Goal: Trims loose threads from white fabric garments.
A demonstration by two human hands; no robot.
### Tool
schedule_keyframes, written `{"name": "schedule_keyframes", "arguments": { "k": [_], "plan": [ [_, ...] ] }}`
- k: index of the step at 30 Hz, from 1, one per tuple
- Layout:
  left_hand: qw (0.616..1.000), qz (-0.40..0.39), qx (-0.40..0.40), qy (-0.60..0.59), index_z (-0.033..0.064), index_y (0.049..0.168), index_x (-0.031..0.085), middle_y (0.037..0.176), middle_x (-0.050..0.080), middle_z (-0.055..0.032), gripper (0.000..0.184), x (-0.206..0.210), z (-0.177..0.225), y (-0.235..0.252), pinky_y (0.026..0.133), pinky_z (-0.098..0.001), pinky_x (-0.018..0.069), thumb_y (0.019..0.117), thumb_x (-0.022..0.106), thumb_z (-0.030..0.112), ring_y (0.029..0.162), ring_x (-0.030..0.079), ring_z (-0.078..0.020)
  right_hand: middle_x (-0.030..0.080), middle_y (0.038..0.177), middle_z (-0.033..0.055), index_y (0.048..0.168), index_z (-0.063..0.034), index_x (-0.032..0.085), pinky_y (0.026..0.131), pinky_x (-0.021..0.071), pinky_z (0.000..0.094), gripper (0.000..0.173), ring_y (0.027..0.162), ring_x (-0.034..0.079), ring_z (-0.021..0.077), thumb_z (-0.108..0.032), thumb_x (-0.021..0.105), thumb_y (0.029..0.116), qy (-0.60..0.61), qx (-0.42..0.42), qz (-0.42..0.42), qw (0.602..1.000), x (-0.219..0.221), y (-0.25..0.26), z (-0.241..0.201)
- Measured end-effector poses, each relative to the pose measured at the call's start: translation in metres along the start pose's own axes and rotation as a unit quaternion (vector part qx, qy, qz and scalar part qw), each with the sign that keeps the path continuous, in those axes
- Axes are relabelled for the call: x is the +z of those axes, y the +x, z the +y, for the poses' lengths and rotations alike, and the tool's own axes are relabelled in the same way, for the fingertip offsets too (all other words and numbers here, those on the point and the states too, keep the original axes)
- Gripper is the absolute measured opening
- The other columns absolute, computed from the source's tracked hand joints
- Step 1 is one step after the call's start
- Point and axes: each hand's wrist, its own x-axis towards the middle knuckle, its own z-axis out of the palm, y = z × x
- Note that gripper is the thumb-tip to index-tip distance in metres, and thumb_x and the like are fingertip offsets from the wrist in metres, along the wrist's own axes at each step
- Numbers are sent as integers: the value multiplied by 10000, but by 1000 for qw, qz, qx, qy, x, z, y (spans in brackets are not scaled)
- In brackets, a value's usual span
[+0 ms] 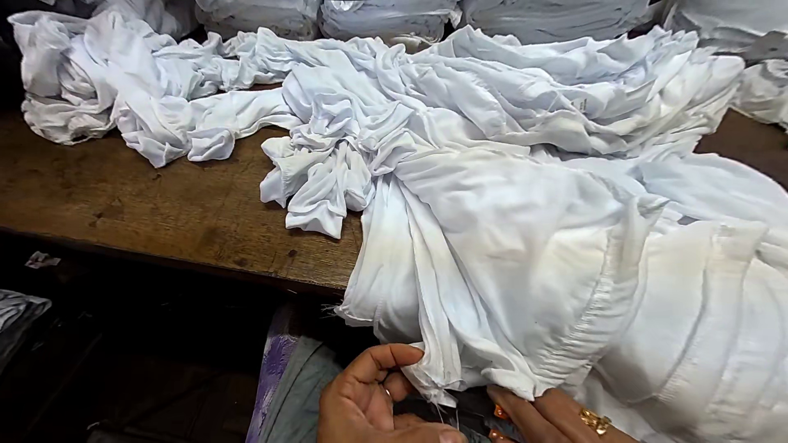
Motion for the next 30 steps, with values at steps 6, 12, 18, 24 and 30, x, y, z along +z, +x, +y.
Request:
{"name": "schedule_keyframes", "arguments": {
  "k": [6, 12, 18, 24, 30],
  "plan": [
    [996, 14, -59, -60, -124, 1279, 609, 1112, 703, -225, 350, 4, 8, -4, 705, -409, 640, 933, 639, -91, 857, 732, -251, 665, 851, 158, 1170, 6, 698, 603, 491, 373, 393, 720, 623, 277, -319, 505, 1061, -8, -4, 4, 1000, 2, 3, 0],
    [993, 35, -79, -83, -104, 1264, 621, 1066, 727, -221, 336, 5, 10, -4, 684, -385, 635, 929, 620, -121, 841, 742, -241, 645, 835, 160, 1178, 12, 690, 601, 483, 368, 424, 713, 610, 270, -330, 464, 1071, 23, 7, 15, 1000, 2, 5, -2],
    [996, 17, -54, -70, -97, 1193, 596, 995, 721, -209, 285, 4, 6, -3, 652, -376, 633, 912, 617, -144, 748, 730, -228, 648, 843, 163, 1190, 7, 690, 611, 489, 375, 399, 725, 617, 278, -306, 475, 1068, 28, 16, 20, 999, 1, 2, -3],
    [996, 21, -49, -70, -79, 1185, 582, 979, 727, -209, 307, 5, 7, -4, 641, -374, 634, 893, 648, -146, 763, 738, -238, 649, 833, 154, 1182, 9, 695, 596, 476, 369, 392, 705, 607, 268, -295, 477, 1067, 11, -2, 27, 1000, 0, 3, -1],
    [998, 19, -30, -57, -81, 1183, 587, 989, 727, -223, 331, 4, 5, -4, 638, -370, 632, 872, 669, -157, 756, 737, -241, 646, 811, 139, 1132, -3, 701, 586, 465, 365, 358, 695, 601, 265, -288, 496, 1063, -3, -6, 28, 1000, 1, 6, -2]
  ]
}}
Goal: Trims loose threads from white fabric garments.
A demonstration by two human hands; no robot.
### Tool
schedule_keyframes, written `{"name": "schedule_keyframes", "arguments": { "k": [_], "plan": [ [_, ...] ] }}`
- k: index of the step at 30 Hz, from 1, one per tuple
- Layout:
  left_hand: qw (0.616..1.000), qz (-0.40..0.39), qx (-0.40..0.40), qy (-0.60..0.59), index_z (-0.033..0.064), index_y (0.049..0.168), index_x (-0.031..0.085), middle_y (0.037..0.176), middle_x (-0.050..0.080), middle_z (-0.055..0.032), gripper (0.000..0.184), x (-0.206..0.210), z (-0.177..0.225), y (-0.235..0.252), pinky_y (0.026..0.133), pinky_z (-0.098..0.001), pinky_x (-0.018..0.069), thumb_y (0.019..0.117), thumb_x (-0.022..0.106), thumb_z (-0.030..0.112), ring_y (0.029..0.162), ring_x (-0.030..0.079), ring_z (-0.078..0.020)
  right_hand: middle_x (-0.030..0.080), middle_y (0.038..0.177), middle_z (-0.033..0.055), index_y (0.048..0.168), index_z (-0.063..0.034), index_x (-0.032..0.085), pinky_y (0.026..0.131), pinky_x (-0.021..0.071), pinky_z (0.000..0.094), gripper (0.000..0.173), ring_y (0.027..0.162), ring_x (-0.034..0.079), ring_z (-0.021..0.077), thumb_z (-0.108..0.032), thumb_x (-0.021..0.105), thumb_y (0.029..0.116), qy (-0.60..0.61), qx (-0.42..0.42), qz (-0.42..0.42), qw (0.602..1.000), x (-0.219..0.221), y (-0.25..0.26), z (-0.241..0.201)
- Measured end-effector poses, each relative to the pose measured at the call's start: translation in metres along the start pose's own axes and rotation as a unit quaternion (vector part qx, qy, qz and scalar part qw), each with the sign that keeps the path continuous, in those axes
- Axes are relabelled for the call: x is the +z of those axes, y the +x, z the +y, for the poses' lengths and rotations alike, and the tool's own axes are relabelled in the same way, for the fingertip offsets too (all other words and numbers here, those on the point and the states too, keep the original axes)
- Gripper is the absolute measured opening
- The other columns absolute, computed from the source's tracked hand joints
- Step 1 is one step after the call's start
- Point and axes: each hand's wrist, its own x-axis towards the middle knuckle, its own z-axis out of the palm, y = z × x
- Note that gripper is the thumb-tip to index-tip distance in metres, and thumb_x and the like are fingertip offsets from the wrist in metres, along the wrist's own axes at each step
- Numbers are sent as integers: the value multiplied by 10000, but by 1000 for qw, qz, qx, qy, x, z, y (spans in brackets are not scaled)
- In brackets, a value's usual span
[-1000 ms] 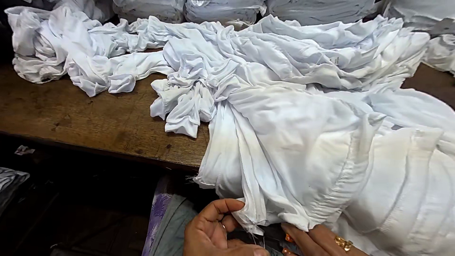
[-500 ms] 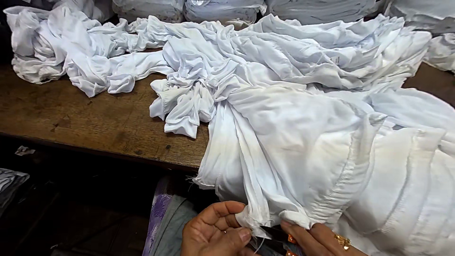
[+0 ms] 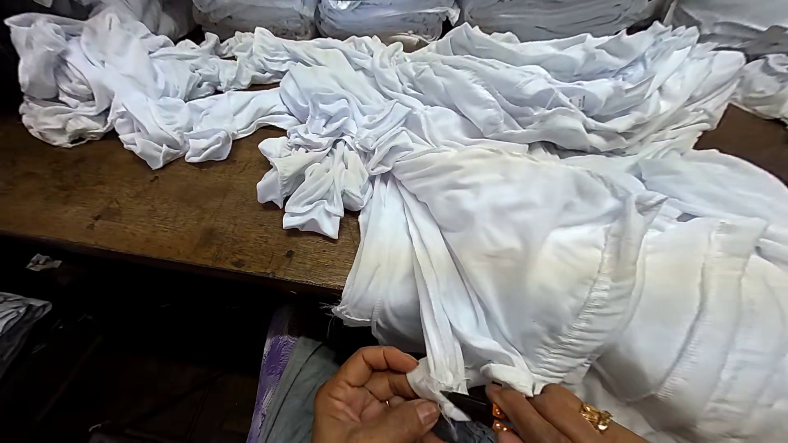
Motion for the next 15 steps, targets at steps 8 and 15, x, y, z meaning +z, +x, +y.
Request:
{"name": "schedule_keyframes", "arguments": {
  "k": [8, 15],
  "plan": [
    [1000, 0, 1, 8, -98, 1169, 704, 1007, 738, -204, 282, 0, 2, -2, 658, -351, 636, 890, 675, -122, 768, 732, -207, 641, 804, 141, 1111, -12, 699, 584, 469, 381, 367, 694, 606, 274, -294, 468, 1064, 12, -14, -12, 1000, -12, 0, 9],
    [1000, 7, 1, 19, -99, 1163, 704, 1001, 740, -206, 298, 2, 1, -2, 669, -365, 642, 866, 703, -130, 784, 738, -223, 628, 796, 137, 1154, -3, 693, 577, 448, 370, 399, 680, 583, 266, -321, 468, 1068, -6, -17, -13, 1000, -8, 0, 8]
  ]
}}
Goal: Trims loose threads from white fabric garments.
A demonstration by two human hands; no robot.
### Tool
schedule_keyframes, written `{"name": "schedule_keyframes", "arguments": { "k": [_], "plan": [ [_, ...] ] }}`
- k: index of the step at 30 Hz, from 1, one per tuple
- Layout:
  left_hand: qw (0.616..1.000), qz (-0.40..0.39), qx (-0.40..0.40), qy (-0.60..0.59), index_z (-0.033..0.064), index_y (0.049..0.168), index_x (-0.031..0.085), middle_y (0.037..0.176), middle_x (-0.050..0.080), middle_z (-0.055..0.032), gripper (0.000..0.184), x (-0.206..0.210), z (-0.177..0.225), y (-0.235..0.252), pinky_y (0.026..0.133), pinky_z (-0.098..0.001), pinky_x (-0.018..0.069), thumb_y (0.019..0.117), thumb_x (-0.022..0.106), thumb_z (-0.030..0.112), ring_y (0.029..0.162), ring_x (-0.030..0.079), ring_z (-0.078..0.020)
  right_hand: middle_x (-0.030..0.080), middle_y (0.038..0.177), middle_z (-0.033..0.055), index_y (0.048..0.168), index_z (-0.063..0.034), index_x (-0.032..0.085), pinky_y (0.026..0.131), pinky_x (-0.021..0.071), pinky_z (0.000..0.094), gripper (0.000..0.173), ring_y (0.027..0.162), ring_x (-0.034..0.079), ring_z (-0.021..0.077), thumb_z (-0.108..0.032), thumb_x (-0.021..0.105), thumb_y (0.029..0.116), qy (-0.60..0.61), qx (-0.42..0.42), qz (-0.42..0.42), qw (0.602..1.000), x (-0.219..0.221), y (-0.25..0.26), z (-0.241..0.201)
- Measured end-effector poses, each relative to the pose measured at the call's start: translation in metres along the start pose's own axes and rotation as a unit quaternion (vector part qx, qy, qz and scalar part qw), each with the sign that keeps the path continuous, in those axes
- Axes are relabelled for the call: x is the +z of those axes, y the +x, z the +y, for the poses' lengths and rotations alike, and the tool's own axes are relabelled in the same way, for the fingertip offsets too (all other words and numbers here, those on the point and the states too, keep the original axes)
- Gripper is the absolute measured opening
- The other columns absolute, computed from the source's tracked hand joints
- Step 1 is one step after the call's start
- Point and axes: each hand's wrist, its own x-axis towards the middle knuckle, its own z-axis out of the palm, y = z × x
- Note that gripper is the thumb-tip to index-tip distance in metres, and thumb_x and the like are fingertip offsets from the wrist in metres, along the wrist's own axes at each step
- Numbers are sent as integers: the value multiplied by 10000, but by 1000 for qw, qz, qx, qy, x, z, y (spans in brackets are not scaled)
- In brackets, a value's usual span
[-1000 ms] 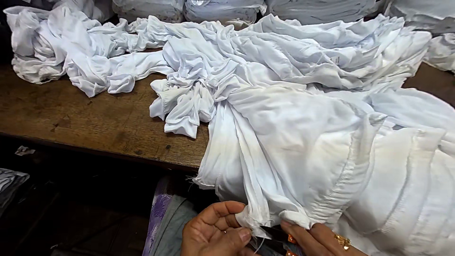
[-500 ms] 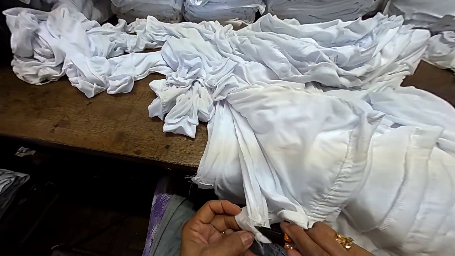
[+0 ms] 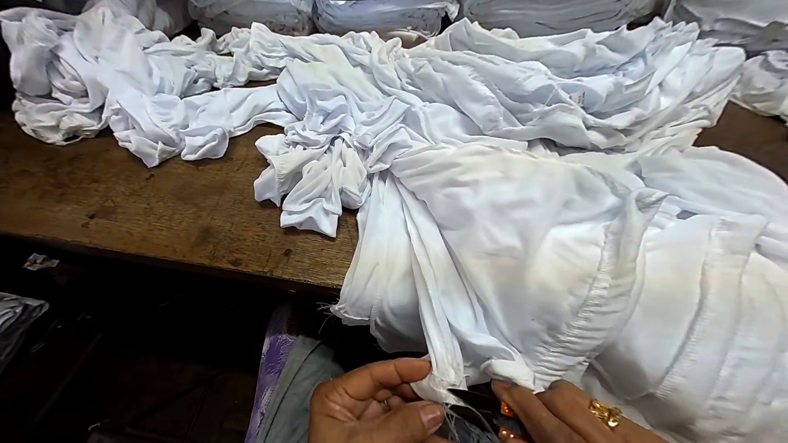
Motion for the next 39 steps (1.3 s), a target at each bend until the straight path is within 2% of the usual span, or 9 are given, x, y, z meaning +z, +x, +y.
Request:
{"name": "schedule_keyframes", "arguments": {
  "k": [11, 15, 18, 21, 29, 36, 39],
  "plan": [
    [999, 10, -28, -12, -98, 1166, 702, 994, 740, -211, 313, 1, -1, 0, 663, -351, 637, 856, 706, -136, 783, 738, -216, 632, 804, 135, 1189, 5, 693, 571, 443, 359, 398, 679, 577, 254, -317, 497, 1061, -7, 19, 14, 1000, 5, 3, -9],
    [999, 22, -38, -6, -104, 1160, 702, 976, 741, -210, 313, 2, 0, -1, 662, -355, 639, 849, 720, -131, 773, 738, -217, 627, 783, 125, 1106, -3, 703, 571, 447, 358, 345, 669, 577, 255, -285, 510, 1057, -9, 8, 22, 1000, 10, 2, -7],
    [998, 26, -51, -19, -98, 1167, 701, 964, 742, -201, 286, 1, 0, 0, 662, -371, 641, 882, 685, -122, 762, 739, -222, 625, 788, 131, 1068, -15, 699, 573, 459, 365, 352, 679, 593, 259, -289, 479, 1068, 40, 12, -7, 999, 7, 4, -2],
    [998, 20, -46, -30, -98, 1177, 696, 972, 741, -208, 281, 0, 1, 2, 650, -368, 638, 899, 663, -119, 762, 740, -223, 638, 806, 146, 1102, -14, 701, 584, 458, 375, 378, 691, 598, 267, -292, 446, 1072, 68, 20, -17, 997, 0, -1, 5],
    [999, 16, -35, -22, -90, 1172, 709, 976, 746, -208, 312, 1, 0, 2, 669, -360, 641, 862, 708, -128, 770, 741, -217, 630, 807, 136, 1169, -11, 692, 583, 452, 371, 395, 692, 587, 265, -327, 479, 1066, 4, 9, -1, 1000, 2, -5, 2],
    [999, 24, -31, -13, -95, 1151, 712, 973, 745, -217, 321, 2, -1, 1, 662, -356, 640, 834, 732, -137, 776, 744, -223, 623, 793, 132, 1178, 5, 695, 572, 443, 364, 378, 679, 575, 262, -303, 514, 1053, -2, 13, 18, 1000, 5, -2, -5],
    [999, 25, -35, -13, -86, 1150, 714, 962, 747, -203, 314, 2, -3, 1, 659, -353, 639, 840, 728, -132, 769, 741, -215, 619, 778, 121, 1142, -1, 699, 569, 442, 362, 358, 662, 567, 256, -294, 513, 1055, -5, 5, 23, 1000, 7, -3, -5]
  ]
}}
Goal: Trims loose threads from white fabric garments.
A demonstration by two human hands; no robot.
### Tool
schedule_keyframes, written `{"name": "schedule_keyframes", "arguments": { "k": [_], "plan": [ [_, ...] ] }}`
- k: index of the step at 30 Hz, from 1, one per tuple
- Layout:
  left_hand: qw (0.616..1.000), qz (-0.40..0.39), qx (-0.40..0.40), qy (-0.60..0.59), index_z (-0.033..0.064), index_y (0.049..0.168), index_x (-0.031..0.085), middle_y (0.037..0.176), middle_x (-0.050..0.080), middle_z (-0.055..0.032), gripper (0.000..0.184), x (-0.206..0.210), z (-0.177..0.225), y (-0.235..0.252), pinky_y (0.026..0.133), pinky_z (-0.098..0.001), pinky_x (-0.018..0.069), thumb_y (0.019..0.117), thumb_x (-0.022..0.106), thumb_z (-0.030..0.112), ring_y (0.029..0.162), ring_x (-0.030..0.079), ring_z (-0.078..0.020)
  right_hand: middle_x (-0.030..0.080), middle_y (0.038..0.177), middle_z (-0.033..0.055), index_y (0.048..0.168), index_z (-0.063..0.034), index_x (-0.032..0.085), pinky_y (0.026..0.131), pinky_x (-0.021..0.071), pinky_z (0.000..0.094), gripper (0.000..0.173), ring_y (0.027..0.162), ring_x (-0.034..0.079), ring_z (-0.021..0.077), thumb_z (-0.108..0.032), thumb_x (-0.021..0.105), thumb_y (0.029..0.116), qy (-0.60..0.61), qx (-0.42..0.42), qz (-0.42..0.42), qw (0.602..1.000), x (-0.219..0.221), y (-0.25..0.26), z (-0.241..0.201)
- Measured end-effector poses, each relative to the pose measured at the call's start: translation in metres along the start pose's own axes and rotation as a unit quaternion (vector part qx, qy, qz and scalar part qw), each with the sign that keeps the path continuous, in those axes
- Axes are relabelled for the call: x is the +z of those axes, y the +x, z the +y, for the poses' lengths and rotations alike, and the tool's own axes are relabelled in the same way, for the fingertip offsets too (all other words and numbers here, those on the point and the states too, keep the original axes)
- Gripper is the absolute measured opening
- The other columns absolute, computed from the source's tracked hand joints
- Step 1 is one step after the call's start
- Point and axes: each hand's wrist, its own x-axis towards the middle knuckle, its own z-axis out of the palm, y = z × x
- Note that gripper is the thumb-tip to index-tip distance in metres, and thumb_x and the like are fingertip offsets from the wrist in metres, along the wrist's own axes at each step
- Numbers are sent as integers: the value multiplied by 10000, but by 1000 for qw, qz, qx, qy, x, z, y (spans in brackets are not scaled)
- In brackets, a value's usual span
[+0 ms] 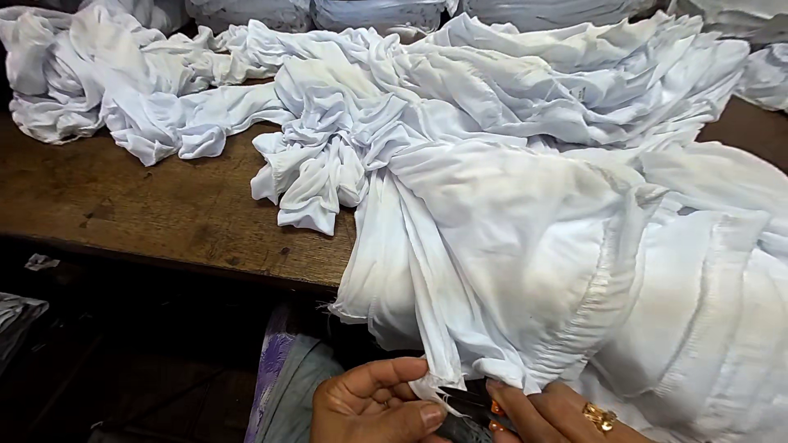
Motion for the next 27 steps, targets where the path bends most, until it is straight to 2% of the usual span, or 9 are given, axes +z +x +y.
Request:
{"name": "schedule_keyframes", "arguments": {
  "k": [3, 8, 12, 15, 18, 20, 23, 25, 27],
  "plan": [
    [1000, 7, -20, -12, -88, 1150, 712, 968, 745, -209, 313, -1, 0, 0, 654, -354, 639, 841, 720, -139, 764, 742, -216, 619, 777, 124, 1093, -6, 700, 573, 447, 362, 337, 668, 575, 255, -279, 506, 1056, 20, 7, -7, 1000, 3, 0, 0],
    [1000, -2, -10, -20, -89, 1147, 698, 980, 737, -204, 298, -2, 0, 1, 651, -349, 635, 853, 703, -137, 773, 736, -209, 635, 857, 164, 1095, 26, 659, 689, 503, 328, 463, 771, 604, 213, -318, 350, 1118, 238, 97, -22, 966, 3, 5, 5],
    [1000, -11, -6, -21, -88, 1165, 689, 990, 735, -201, 303, -5, 0, 1, 618, -315, 616, 865, 692, -128, 741, 721, -180, 639, 850, 160, 1146, -9, 677, 607, 472, 361, 442, 727, 602, 249, -329, 376, 1097, 126, 57, -42, 990, -2, 9, 9],
    [999, -31, 3, -20, -68, 1154, 681, 992, 719, -195, 304, -9, -2, 3, 505, -218, 485, 855, 698, -120, 633, 613, -91, 650, 856, 168, 1149, -6, 682, 619, 482, 366, 443, 733, 608, 253, -329, 383, 1097, 123, 50, -52, 990, -5, 8, 16],
    [999, -36, 8, -33, -42, 1142, 663, 991, 704, -181, 311, -11, -5, 5, 474, -188, 427, 845, 692, -133, 588, 554, -53, 647, 851, 173, 1135, 3, 685, 629, 481, 363, 457, 739, 605, 252, -317, 361, 1100, 153, 55, -60, 985, -5, 9, 17],
    [998, -43, 19, -43, -42, 1173, 650, 1038, 698, -192, 355, -12, -8, 6, 512, -198, 451, 836, 688, -147, 637, 581, -67, 640, 841, 167, 1127, 7, 684, 638, 483, 346, 461, 742, 601, 240, -310, 349, 1109, 192, 55, -57, 978, -3, 12, 14],
    [996, -60, 45, -55, -48, 1237, 635, 1107, 709, -216, 427, -13, -10, 7, 662, -263, 556, 830, 683, -167, 807, 687, -141, 646, 896, 149, 1139, 37, 666, 713, 488, 264, 476, 806, 593, 151, -326, 358, 1118, 324, 86, -29, 942, 3, 16, 9],
    [995, -62, 70, -40, -56, 1245, 628, 1093, 722, -219, 445, -13, -10, 8, 763, -329, 595, 822, 693, -179, 894, 721, -197, 669, 981, 100, 1196, 48, 655, 739, 506, 199, 484, 834, 600, 57, -394, 492, 1082, 415, 125, -18, 901, 6, 21, 5],
    [992, -67, 104, -4, -57, 1194, 665, 1068, 723, -193, 400, -15, -10, 8, 815, -357, 603, 813, 715, -169, 916, 717, -204, 682, 989, 64, 1207, 56, 664, 696, 493, 170, 483, 802, 581, 15, -379, 679, 997, 462, 156, -9, 873, 8, 31, -4]
  ]
}}
